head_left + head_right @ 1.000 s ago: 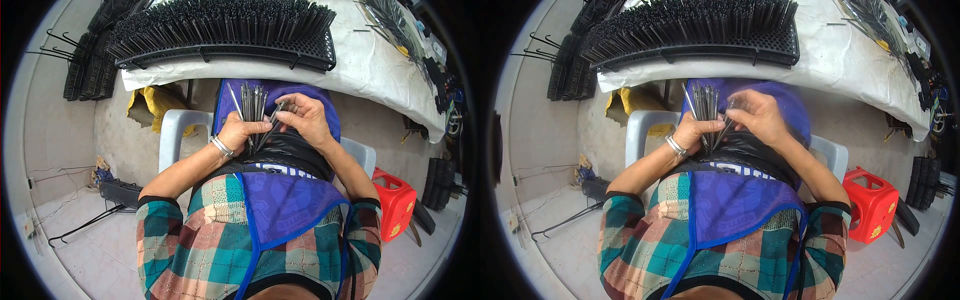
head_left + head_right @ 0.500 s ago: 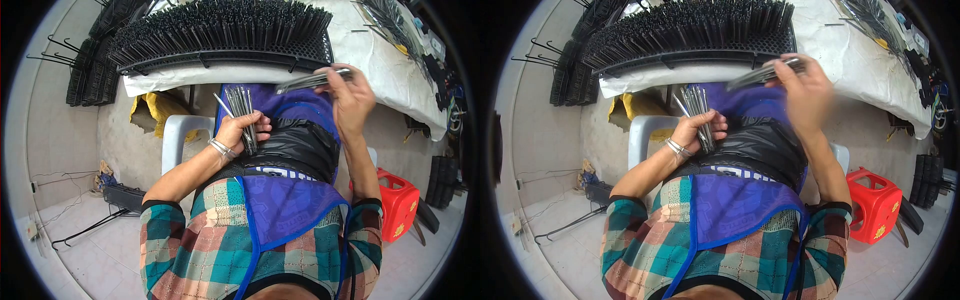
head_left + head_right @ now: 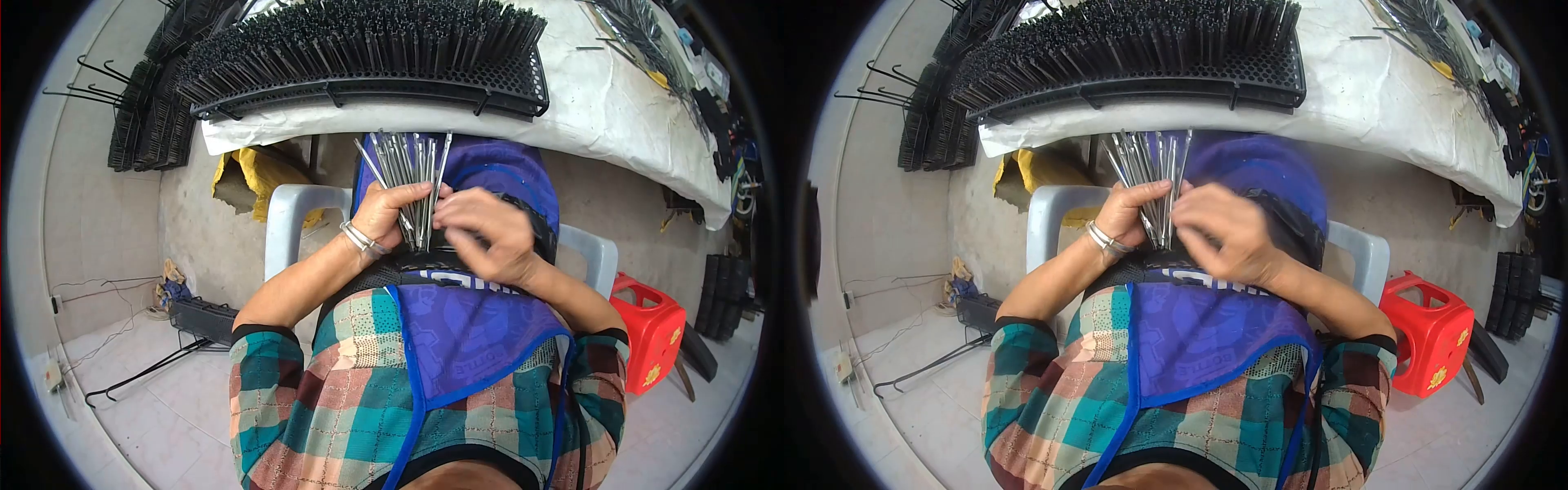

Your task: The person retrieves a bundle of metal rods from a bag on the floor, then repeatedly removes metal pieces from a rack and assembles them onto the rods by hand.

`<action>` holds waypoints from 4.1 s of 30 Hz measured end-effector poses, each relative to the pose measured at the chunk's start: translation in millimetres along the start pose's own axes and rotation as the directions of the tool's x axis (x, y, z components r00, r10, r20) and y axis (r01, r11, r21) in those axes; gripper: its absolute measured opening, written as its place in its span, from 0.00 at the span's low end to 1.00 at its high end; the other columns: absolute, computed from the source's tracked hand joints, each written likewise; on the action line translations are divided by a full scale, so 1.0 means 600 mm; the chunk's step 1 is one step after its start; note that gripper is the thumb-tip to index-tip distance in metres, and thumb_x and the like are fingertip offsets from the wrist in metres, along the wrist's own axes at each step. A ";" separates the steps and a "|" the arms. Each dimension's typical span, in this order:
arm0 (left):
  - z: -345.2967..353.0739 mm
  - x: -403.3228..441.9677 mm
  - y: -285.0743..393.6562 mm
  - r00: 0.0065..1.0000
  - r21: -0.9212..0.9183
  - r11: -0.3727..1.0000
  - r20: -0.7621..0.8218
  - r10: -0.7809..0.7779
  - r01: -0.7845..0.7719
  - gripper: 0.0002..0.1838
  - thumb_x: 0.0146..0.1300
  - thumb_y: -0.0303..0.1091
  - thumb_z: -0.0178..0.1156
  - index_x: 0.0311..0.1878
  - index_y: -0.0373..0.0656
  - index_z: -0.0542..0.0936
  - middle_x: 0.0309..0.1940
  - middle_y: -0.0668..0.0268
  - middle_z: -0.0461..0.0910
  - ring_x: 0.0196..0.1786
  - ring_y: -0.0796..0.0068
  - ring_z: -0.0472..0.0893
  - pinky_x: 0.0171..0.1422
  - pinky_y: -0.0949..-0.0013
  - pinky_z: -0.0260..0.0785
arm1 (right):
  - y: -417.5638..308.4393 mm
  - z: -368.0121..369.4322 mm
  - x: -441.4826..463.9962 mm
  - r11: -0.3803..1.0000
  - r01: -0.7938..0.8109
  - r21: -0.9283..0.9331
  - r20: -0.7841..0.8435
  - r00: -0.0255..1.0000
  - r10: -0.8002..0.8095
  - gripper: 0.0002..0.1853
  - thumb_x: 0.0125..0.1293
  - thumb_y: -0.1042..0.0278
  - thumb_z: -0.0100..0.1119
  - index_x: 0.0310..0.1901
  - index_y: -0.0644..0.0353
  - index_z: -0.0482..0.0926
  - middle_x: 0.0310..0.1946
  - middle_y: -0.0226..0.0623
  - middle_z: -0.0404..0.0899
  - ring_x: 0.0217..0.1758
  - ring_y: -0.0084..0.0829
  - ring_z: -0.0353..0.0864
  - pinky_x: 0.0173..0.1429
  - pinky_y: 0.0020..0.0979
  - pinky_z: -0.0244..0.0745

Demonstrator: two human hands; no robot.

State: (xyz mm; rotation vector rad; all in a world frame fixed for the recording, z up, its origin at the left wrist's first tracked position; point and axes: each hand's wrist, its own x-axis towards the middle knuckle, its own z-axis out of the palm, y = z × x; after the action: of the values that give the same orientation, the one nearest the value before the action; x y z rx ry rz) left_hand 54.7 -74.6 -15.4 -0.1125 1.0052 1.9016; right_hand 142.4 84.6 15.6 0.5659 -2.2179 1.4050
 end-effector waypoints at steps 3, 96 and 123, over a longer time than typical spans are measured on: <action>0.003 -0.005 0.001 0.996 0.066 0.998 0.087 0.006 -0.011 0.13 0.58 0.28 0.58 0.45 0.31 0.75 0.36 0.55 0.80 0.35 0.66 0.81 0.37 0.65 0.78 | 0.015 -0.007 -0.006 0.763 -0.509 0.399 -0.216 0.756 0.618 0.10 0.59 0.73 0.61 0.39 0.70 0.75 0.31 0.40 0.79 0.33 0.24 0.80 0.36 0.23 0.76; 0.010 -0.011 -0.017 0.996 0.179 0.983 -0.072 0.046 -0.032 0.14 0.48 0.23 0.68 0.37 0.37 0.75 0.27 0.62 0.78 0.29 0.71 0.79 0.33 0.70 0.73 | 0.066 -0.014 0.035 0.614 -0.664 0.427 -0.046 0.662 0.748 0.11 0.60 0.69 0.60 0.38 0.68 0.73 0.19 0.33 0.76 0.17 0.18 0.73 0.18 0.18 0.67; 0.006 -0.010 -0.021 1.000 0.162 0.987 -0.012 0.004 -0.002 0.09 0.55 0.28 0.63 0.37 0.38 0.74 0.19 0.65 0.71 0.20 0.73 0.73 0.24 0.70 0.67 | 0.053 -0.073 0.051 0.638 -0.558 0.531 -0.197 0.651 0.733 0.11 0.69 0.65 0.47 0.36 0.65 0.69 0.20 0.30 0.70 0.21 0.20 0.70 0.27 0.22 0.69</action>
State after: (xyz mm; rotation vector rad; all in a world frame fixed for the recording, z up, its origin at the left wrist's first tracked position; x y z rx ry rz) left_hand 68.7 -73.7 -17.9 -0.0287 1.1643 1.8158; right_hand 106.7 134.2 26.8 -0.4845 -1.8258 2.1733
